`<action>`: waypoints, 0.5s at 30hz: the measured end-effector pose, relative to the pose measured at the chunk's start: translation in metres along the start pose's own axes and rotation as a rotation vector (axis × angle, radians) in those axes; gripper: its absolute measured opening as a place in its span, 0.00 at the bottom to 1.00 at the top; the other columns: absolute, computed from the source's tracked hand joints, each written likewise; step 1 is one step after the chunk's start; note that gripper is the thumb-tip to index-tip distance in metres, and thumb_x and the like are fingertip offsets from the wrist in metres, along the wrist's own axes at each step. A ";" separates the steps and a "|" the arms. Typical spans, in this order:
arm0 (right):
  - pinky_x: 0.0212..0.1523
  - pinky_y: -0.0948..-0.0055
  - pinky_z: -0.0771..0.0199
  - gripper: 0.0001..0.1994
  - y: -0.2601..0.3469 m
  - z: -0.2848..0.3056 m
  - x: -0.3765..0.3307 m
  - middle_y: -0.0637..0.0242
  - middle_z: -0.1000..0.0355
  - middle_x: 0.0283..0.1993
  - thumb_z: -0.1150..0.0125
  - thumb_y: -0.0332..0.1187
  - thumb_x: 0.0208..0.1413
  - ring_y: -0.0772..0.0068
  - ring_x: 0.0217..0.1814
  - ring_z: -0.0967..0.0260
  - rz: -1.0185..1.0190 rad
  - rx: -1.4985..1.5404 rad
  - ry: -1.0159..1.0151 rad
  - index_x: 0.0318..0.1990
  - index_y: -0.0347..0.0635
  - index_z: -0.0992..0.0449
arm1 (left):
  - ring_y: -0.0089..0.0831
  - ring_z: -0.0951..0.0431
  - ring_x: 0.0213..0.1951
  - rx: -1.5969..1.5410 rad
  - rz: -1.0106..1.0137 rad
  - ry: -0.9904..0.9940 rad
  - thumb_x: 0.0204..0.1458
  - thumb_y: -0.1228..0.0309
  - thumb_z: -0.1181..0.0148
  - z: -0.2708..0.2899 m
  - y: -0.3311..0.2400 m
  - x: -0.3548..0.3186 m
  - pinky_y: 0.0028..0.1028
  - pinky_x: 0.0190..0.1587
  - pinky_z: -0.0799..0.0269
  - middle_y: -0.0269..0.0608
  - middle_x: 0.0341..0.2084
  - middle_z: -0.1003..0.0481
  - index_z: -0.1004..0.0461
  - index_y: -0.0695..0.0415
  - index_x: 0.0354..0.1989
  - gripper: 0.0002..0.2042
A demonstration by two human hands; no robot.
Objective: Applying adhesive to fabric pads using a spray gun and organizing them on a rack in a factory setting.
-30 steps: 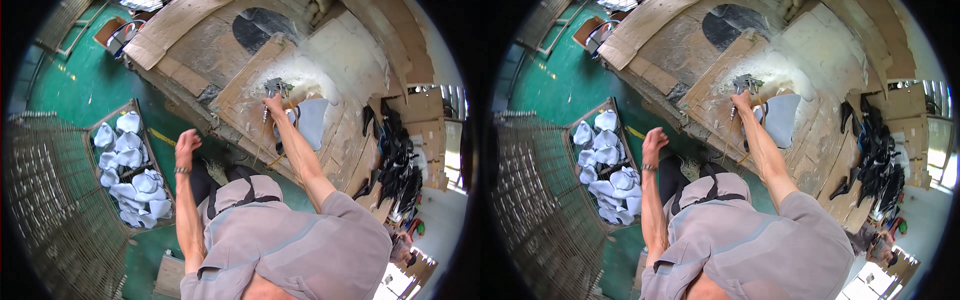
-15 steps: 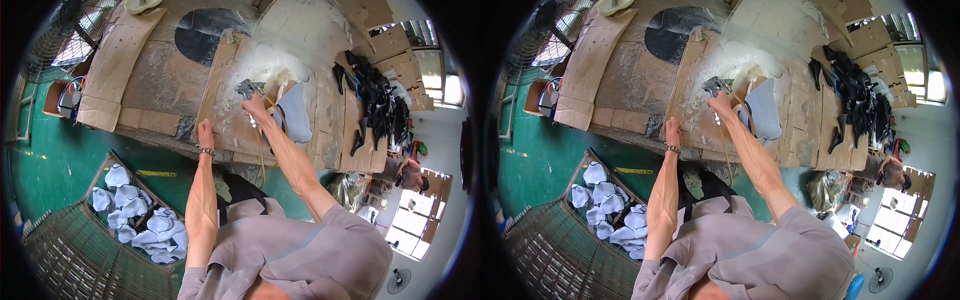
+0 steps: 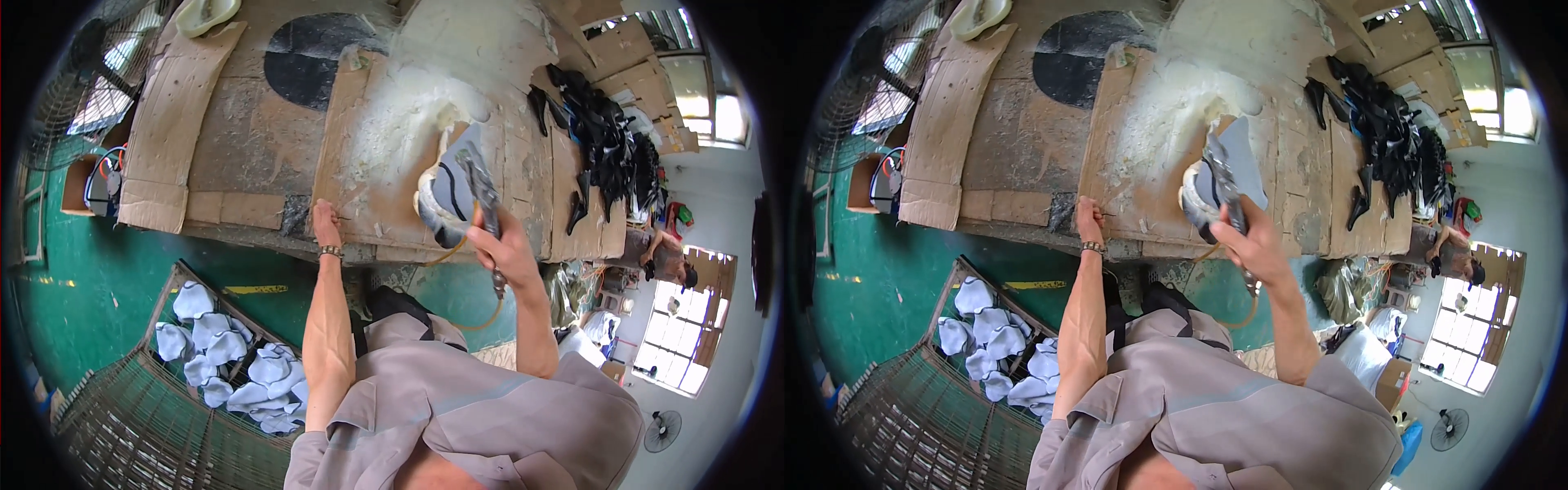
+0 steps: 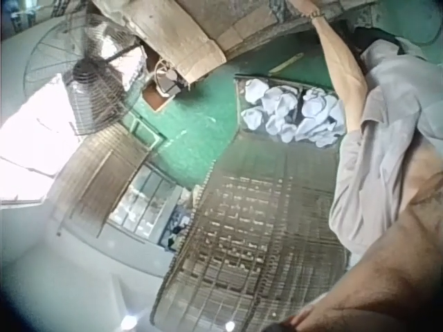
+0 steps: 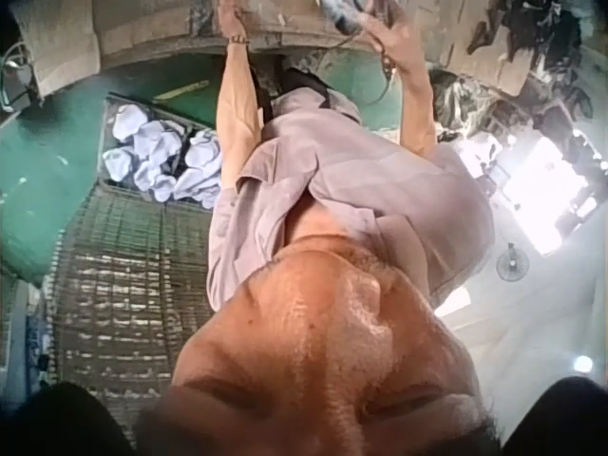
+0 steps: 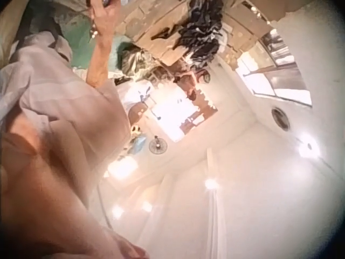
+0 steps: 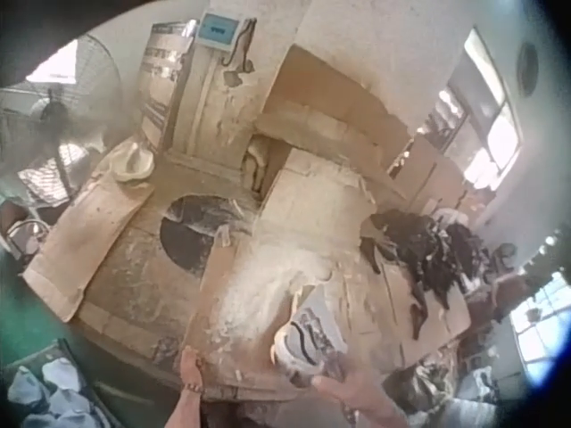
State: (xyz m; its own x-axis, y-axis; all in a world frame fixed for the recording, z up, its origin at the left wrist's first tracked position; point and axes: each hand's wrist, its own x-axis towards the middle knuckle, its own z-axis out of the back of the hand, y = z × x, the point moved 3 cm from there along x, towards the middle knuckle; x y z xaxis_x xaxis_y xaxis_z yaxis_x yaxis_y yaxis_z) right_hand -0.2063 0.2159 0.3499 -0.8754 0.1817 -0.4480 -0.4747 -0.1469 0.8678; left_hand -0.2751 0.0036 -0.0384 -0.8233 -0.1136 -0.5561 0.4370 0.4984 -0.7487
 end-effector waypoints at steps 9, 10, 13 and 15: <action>0.19 0.82 0.43 0.12 -0.024 0.163 -0.114 0.78 0.37 0.22 0.39 0.40 0.65 0.87 0.17 0.42 0.088 -0.153 -0.308 0.35 0.43 0.30 | 0.25 0.33 0.23 -0.440 0.112 0.150 0.64 0.43 0.51 0.026 -0.017 -0.009 0.24 0.24 0.35 0.32 0.25 0.29 0.24 0.54 0.41 0.24; 0.19 0.80 0.43 0.13 -0.028 0.184 -0.120 0.77 0.37 0.22 0.39 0.41 0.65 0.87 0.17 0.42 0.081 -0.219 -0.367 0.35 0.43 0.29 | 0.28 0.32 0.25 -0.626 0.130 0.216 0.63 0.39 0.53 0.041 -0.024 -0.016 0.26 0.24 0.34 0.34 0.26 0.27 0.23 0.54 0.44 0.28; 0.21 0.72 0.40 0.16 -0.061 0.255 -0.104 0.73 0.37 0.20 0.40 0.46 0.64 0.82 0.18 0.41 0.124 -0.492 -0.501 0.36 0.40 0.28 | 0.28 0.31 0.28 -0.703 -0.072 0.291 0.62 0.38 0.53 0.056 -0.046 -0.049 0.25 0.27 0.35 0.37 0.31 0.27 0.26 0.56 0.55 0.32; 0.26 0.60 0.33 0.19 -0.085 0.295 -0.075 0.62 0.31 0.21 0.41 0.48 0.63 0.63 0.22 0.29 0.243 -0.779 -0.609 0.37 0.37 0.26 | 0.27 0.32 0.30 -0.642 -0.108 0.412 0.61 0.37 0.53 0.059 -0.045 -0.090 0.24 0.27 0.36 0.36 0.33 0.28 0.27 0.57 0.58 0.34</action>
State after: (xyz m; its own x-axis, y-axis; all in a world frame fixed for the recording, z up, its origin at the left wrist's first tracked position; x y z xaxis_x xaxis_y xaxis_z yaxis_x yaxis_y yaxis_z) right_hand -0.0728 0.5014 0.3733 -0.8638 0.4946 0.0958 -0.4082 -0.7987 0.4421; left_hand -0.1993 -0.0594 0.0245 -0.9729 0.0762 -0.2183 0.1538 0.9182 -0.3649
